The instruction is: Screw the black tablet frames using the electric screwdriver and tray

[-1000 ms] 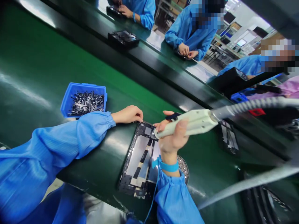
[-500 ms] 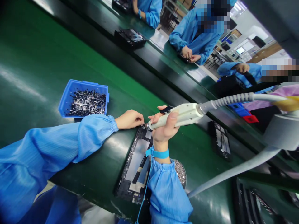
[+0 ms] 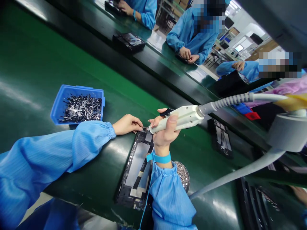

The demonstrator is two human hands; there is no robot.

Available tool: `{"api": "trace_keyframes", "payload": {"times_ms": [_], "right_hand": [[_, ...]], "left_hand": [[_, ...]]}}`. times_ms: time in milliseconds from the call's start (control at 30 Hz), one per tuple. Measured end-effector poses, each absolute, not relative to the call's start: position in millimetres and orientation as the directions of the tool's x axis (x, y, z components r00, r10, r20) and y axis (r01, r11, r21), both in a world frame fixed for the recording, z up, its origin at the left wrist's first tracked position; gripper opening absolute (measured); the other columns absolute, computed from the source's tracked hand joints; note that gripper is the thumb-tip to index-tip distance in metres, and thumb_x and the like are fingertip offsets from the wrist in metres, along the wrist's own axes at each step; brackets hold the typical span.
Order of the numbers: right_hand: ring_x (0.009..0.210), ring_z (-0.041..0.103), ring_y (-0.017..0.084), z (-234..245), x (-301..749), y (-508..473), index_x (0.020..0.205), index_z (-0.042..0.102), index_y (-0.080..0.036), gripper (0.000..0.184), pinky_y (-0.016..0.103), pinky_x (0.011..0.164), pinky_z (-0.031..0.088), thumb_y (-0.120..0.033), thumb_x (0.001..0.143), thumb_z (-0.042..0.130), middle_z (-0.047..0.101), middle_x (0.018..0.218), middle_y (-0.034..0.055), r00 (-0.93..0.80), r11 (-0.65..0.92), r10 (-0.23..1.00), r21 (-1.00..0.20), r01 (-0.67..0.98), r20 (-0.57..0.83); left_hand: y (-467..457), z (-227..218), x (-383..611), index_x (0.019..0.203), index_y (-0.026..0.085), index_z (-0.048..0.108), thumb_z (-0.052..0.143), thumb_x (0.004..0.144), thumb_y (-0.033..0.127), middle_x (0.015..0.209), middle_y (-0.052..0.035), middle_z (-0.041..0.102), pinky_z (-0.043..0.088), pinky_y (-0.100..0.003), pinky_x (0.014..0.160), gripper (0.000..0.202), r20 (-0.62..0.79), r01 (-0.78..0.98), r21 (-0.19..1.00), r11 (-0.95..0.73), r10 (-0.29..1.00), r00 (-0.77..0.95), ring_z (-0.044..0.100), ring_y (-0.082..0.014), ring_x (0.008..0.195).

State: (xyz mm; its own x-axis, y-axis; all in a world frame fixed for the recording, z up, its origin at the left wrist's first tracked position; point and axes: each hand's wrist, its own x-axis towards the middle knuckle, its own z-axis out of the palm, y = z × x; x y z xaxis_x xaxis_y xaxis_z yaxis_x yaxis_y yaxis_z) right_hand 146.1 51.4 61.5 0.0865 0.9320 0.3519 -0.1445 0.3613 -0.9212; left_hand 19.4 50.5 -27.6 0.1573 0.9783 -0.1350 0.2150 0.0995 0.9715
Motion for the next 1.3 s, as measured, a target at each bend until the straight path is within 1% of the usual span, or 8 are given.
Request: {"api": "trace_keyframes", "payload": {"times_ms": [167, 333, 533, 667, 867, 1033, 1133, 1300], "right_hand": [[0.033, 0.042, 0.011, 60.5, 148.3, 53.1, 0.074, 0.06, -0.02, 0.053, 0.03, 0.044, 0.049, -0.073, 0.075, 0.051, 0.042, 0.039, -0.0076, 0.075, 0.354, 0.935, -0.919, -0.175, 0.346], [0.033, 0.042, 0.011, 59.2, 147.3, 54.0, 0.075, 0.059, -0.021, 0.054, 0.031, 0.044, 0.049, -0.074, 0.075, 0.05, 0.042, 0.04, -0.008, 0.06, 0.349, 0.937, -0.921, -0.171, 0.344], [0.033, 0.041, 0.011, 56.0, 143.7, 53.8, 0.075, 0.059, -0.022, 0.051, 0.032, 0.045, 0.048, -0.071, 0.079, 0.047, 0.042, 0.039, -0.0081, 0.061, 0.367, 0.93, -0.919, -0.142, 0.362], [0.034, 0.041, 0.011, 54.6, 141.9, 52.8, 0.074, 0.059, -0.022, 0.047, 0.033, 0.046, 0.048, -0.068, 0.079, 0.047, 0.042, 0.04, -0.0072, 0.049, 0.353, 0.936, -0.924, -0.147, 0.35], [0.034, 0.04, 0.011, 55.8, 141.3, 52.2, 0.074, 0.058, -0.023, 0.05, 0.034, 0.046, 0.049, -0.071, 0.079, 0.045, 0.04, 0.041, -0.0073, 0.038, 0.33, 0.944, -0.936, -0.126, 0.328], [0.033, 0.039, 0.01, 55.8, 140.6, 52.4, 0.073, 0.057, -0.022, 0.052, 0.032, 0.046, 0.049, -0.073, 0.077, 0.045, 0.039, 0.04, -0.0086, 0.04, 0.334, 0.943, -0.937, -0.107, 0.331], [0.033, 0.04, 0.01, 54.1, 139.6, 52.8, 0.073, 0.057, -0.022, 0.052, 0.031, 0.046, 0.049, -0.073, 0.076, 0.046, 0.039, 0.041, -0.0087, 0.041, 0.334, 0.943, -0.936, -0.116, 0.331], [0.034, 0.041, 0.01, 48.0, 136.0, 54.8, 0.073, 0.058, -0.021, 0.048, 0.03, 0.045, 0.048, -0.067, 0.079, 0.046, 0.04, 0.04, -0.0078, 0.04, 0.353, 0.936, -0.926, -0.137, 0.351]], "left_hand": [[55.1, -27.3, 16.3, 0.09, 0.009, 0.078, 0.068, 0.08, 0.011, 0.07, -0.0028, 0.071, 0.052, -0.015, 0.059, 0.014, -0.19, 0.172, 0.972, 0.162, 0.968, 0.165, 0.064, -0.0093, 0.057], [59.3, -27.3, 11.8, 0.095, 0.01, 0.078, 0.067, 0.079, 0.009, 0.077, -0.0041, 0.073, 0.053, -0.014, 0.057, 0.019, -0.172, 0.167, 0.977, 0.134, 0.955, 0.242, 0.063, -0.0085, 0.056], [57.9, -27.7, 14.3, 0.083, 0.009, 0.078, 0.066, 0.081, 0.011, 0.069, -0.0025, 0.07, 0.049, -0.011, 0.051, 0.012, -0.157, 0.168, 0.978, 0.123, 0.966, 0.205, 0.059, -0.006, 0.051], [58.4, -28.5, 15.4, 0.086, 0.008, 0.077, 0.062, 0.082, 0.01, 0.071, -0.0028, 0.071, 0.05, -0.011, 0.051, 0.016, -0.167, 0.183, 0.975, 0.13, 0.964, 0.206, 0.061, -0.0066, 0.052], [57.0, -28.6, 16.7, 0.084, 0.01, 0.078, 0.068, 0.082, 0.021, 0.07, -0.0035, 0.071, 0.049, -0.013, 0.052, 0.015, -0.141, 0.207, 0.973, 0.101, 0.971, 0.191, 0.061, -0.0084, 0.053], [57.7, -27.0, 16.4, 0.084, 0.01, 0.078, 0.067, 0.081, 0.014, 0.073, -0.0033, 0.072, 0.051, -0.014, 0.055, 0.012, -0.15, 0.227, 0.968, 0.103, 0.969, 0.197, 0.063, -0.0091, 0.056], [58.9, -27.3, 16.4, 0.086, 0.01, 0.078, 0.068, 0.081, 0.014, 0.074, -0.0036, 0.073, 0.051, -0.015, 0.055, 0.012, -0.158, 0.211, 0.971, 0.113, 0.964, 0.212, 0.063, -0.0093, 0.056], [59.0, -28.3, 18.8, 0.082, 0.012, 0.079, 0.071, 0.079, 0.015, 0.069, -0.0016, 0.071, 0.051, -0.016, 0.059, 0.008, -0.156, 0.287, 0.952, 0.107, 0.976, 0.151, 0.063, -0.01, 0.057]]}}
